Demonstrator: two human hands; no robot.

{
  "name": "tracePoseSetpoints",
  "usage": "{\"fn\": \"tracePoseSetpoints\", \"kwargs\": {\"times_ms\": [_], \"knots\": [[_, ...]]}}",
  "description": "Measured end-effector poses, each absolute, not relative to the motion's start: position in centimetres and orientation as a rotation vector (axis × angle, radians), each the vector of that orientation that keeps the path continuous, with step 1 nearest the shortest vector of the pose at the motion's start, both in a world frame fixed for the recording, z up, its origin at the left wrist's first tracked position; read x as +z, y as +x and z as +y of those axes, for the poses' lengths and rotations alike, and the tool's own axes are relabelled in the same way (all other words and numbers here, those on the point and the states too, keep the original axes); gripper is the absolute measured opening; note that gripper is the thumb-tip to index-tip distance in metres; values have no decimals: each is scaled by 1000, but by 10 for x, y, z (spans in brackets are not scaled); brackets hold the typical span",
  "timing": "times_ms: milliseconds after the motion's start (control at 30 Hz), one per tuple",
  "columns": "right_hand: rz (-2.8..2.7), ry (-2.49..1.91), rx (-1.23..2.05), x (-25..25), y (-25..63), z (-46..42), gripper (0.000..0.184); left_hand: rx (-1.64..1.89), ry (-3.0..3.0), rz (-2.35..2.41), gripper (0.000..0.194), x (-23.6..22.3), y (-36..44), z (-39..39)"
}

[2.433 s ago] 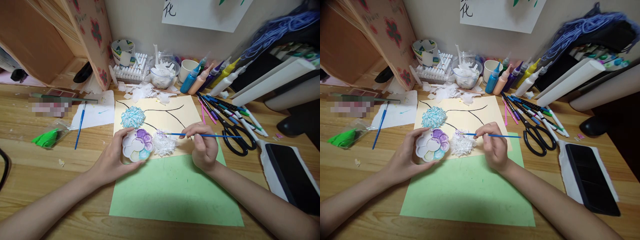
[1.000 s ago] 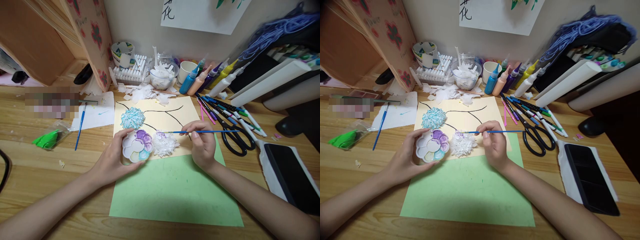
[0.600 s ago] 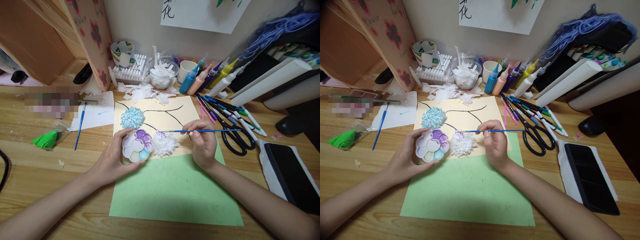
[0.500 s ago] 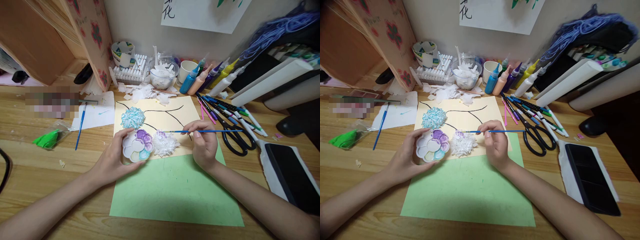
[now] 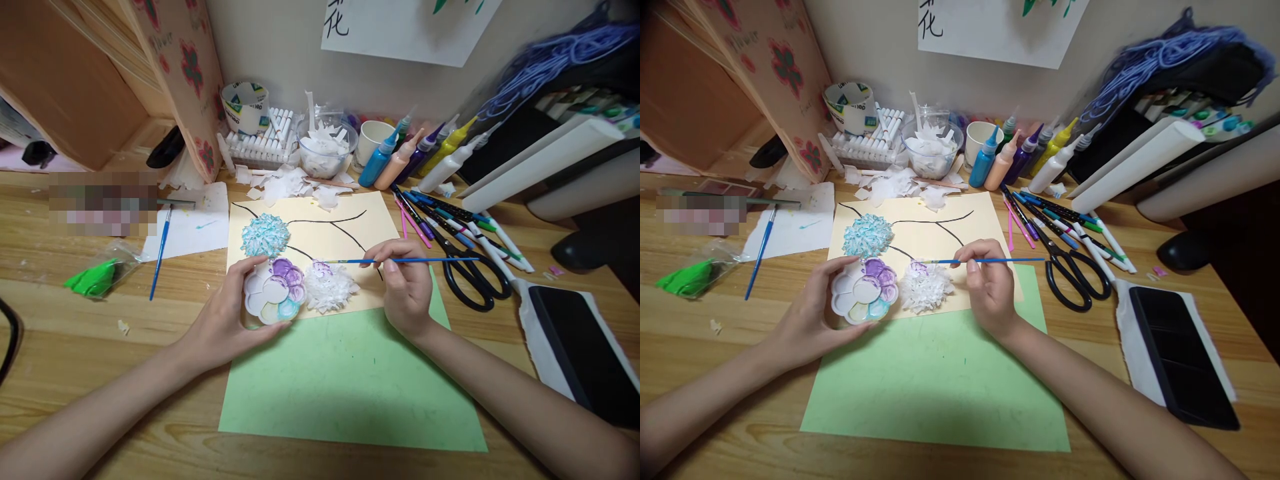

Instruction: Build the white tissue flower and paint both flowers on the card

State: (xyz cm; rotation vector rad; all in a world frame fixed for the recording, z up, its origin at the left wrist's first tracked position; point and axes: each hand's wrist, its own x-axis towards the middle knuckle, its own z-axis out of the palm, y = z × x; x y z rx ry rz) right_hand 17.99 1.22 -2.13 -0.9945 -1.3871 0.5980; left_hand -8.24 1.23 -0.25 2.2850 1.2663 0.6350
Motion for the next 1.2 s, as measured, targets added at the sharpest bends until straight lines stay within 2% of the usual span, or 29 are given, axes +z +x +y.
{"fn": "tracePoseSetpoints", "kwargs": {"times_ms": [1000,1200], "knots": [[-1330,-957,505,-22,180,13,9,616,2271,1281,76,0,-82,11],[-1677,-831,484,-15,179,3,19,629,2243,1258,78,-2,-81,11]]}}
